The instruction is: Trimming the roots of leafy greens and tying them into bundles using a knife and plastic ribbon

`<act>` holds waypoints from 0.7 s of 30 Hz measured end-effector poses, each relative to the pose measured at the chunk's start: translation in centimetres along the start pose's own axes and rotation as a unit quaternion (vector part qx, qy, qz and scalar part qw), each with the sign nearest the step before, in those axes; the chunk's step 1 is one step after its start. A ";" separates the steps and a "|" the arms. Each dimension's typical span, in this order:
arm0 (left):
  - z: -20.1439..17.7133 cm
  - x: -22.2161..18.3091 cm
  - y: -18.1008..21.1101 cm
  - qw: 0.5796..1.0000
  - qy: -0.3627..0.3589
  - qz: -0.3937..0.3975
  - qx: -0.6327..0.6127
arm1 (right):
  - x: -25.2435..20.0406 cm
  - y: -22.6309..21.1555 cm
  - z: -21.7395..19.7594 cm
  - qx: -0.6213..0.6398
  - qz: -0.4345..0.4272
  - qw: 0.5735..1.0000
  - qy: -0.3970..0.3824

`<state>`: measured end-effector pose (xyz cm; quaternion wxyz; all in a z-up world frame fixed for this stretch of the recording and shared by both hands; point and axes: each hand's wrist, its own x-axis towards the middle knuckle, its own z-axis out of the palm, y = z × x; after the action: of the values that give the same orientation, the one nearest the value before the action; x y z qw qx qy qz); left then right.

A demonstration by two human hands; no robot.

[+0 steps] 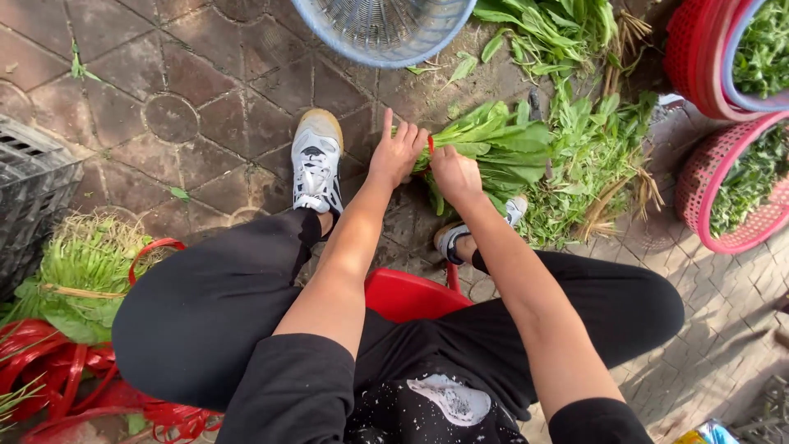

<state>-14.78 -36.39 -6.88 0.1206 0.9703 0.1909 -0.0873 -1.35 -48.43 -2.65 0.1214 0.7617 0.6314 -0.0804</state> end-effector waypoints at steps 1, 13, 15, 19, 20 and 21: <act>-0.6 -0.2 0.7 1.000 0.005 0.007 -0.001 | -0.1 0.4 -1.9 -0.005 0.008 1.000 0.001; -13.5 0.4 25.8 0.806 0.178 -0.410 -0.388 | 1.5 7.2 -19.2 -0.109 0.101 0.988 -0.040; -18.4 -2.2 29.3 0.891 0.067 -0.192 -0.407 | -0.2 7.8 -24.5 -0.111 0.145 0.983 -0.022; -29.1 -5.7 28.7 0.918 -0.114 0.147 -0.350 | -2.9 12.1 -29.5 -0.058 0.219 0.974 0.020; -32.0 -6.5 27.4 0.881 -0.212 0.295 -0.302 | -4.1 12.2 -31.9 -0.019 0.238 0.971 0.020; -34.8 -7.3 26.3 0.814 -0.309 0.429 -0.241 | -5.5 12.2 -34.0 0.021 0.256 0.966 0.018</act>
<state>-6.89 -53.27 33.23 0.4288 0.8152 -0.2773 -0.2734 8.52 -45.99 32.43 0.1103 0.9015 0.4160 -0.0463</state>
